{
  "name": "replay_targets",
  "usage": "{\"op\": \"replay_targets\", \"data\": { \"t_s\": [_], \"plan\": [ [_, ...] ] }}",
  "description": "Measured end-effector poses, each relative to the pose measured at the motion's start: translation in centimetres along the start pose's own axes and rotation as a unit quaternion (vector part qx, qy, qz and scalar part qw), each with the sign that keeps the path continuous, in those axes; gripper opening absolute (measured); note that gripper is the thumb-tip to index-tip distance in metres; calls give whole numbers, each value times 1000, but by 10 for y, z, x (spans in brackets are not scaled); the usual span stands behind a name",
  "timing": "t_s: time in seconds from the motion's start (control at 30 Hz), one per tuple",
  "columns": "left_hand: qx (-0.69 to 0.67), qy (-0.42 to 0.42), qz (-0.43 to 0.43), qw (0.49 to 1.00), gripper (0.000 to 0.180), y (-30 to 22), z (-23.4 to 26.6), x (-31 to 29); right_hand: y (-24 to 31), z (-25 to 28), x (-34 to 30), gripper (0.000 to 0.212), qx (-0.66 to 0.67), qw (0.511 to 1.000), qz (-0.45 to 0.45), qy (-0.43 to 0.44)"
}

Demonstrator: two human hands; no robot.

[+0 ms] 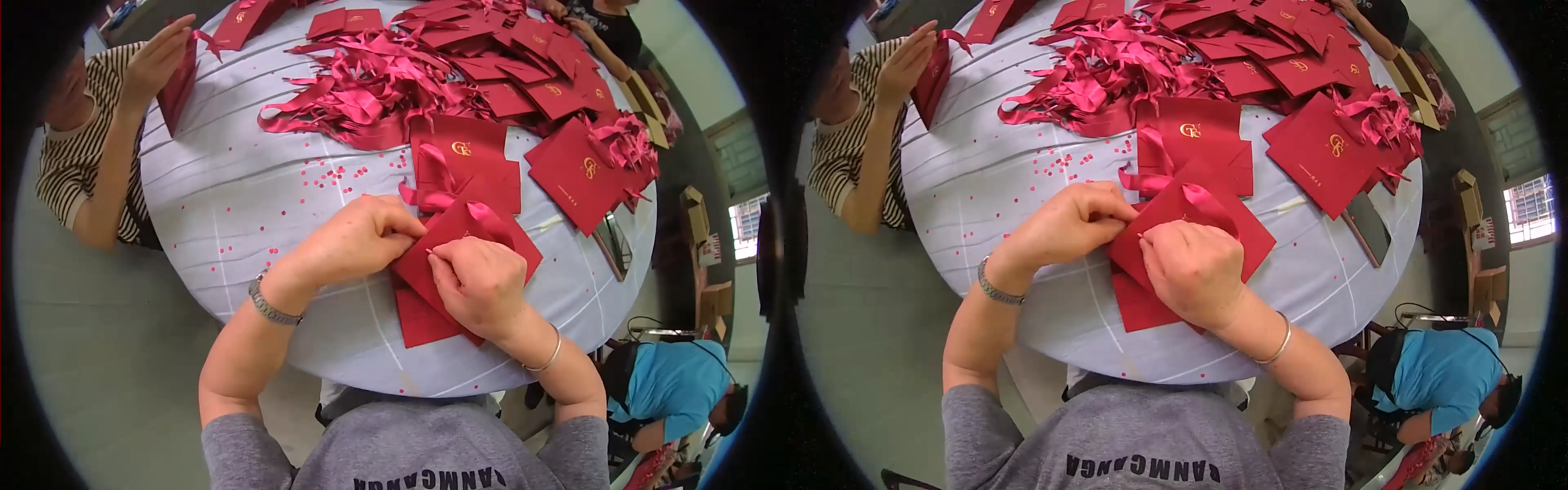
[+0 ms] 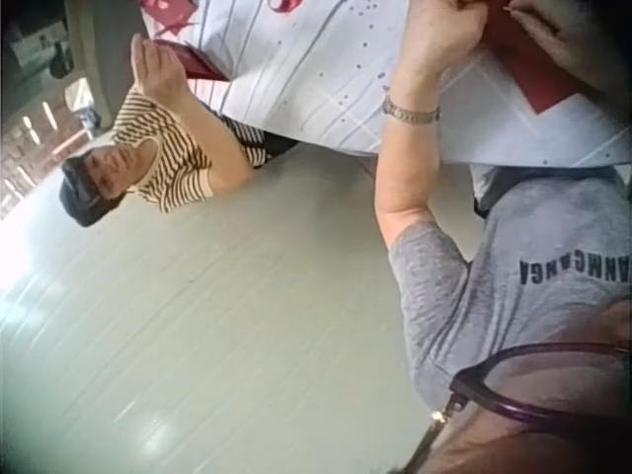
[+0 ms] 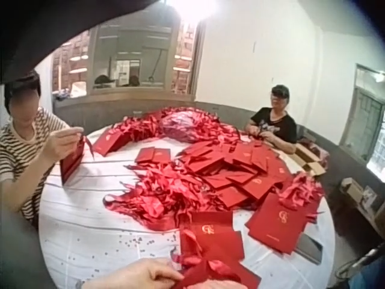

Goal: The person attaches ribbon handles to paper gift bags by threading ribbon strips into the bags by hand, folds the bags, and stacks the assembled bags on the table.

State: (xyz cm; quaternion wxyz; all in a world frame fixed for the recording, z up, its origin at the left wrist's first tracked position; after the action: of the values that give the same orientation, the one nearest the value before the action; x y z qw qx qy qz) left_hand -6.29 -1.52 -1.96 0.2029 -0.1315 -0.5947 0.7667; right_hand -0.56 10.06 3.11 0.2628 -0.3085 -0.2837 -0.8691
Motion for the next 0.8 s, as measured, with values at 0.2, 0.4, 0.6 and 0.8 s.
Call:
{"op": "replay_targets", "data": {
  "t_s": [0.2, 0.4, 0.6, 0.8],
  "plan": [
    [92, 14, -55, 994, 21, -9, -11, -1, -1, -3, -3, 15, -28, 997, 1, 68],
    [157, -10, -86, 984, 15, -10, -11, -4, 1, 16, 5, 32, -29, 985, -38, 166],
    [176, -30, -97, 979, 14, -14, -12, -4, 22, 52, -8, 38, -104, 972, 159, 136],
    [194, -32, -86, 977, 13, -10, -10, -4, -17, 93, -16, 24, -31, 995, 65, -64]
  ]
}}
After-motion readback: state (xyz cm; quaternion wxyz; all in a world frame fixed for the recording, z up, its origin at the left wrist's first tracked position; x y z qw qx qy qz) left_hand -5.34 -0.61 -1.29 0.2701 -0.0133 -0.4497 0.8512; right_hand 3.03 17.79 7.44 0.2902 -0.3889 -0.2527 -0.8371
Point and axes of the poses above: each hand's wrist, its own x-axis towards the middle knuckle, its own z-axis out of the back of the hand, y = z × x, the point moved 8 cm from there along x, towards the middle knuckle, and after that the axes turned 11 degrees about -y, right-handed, at the moved point
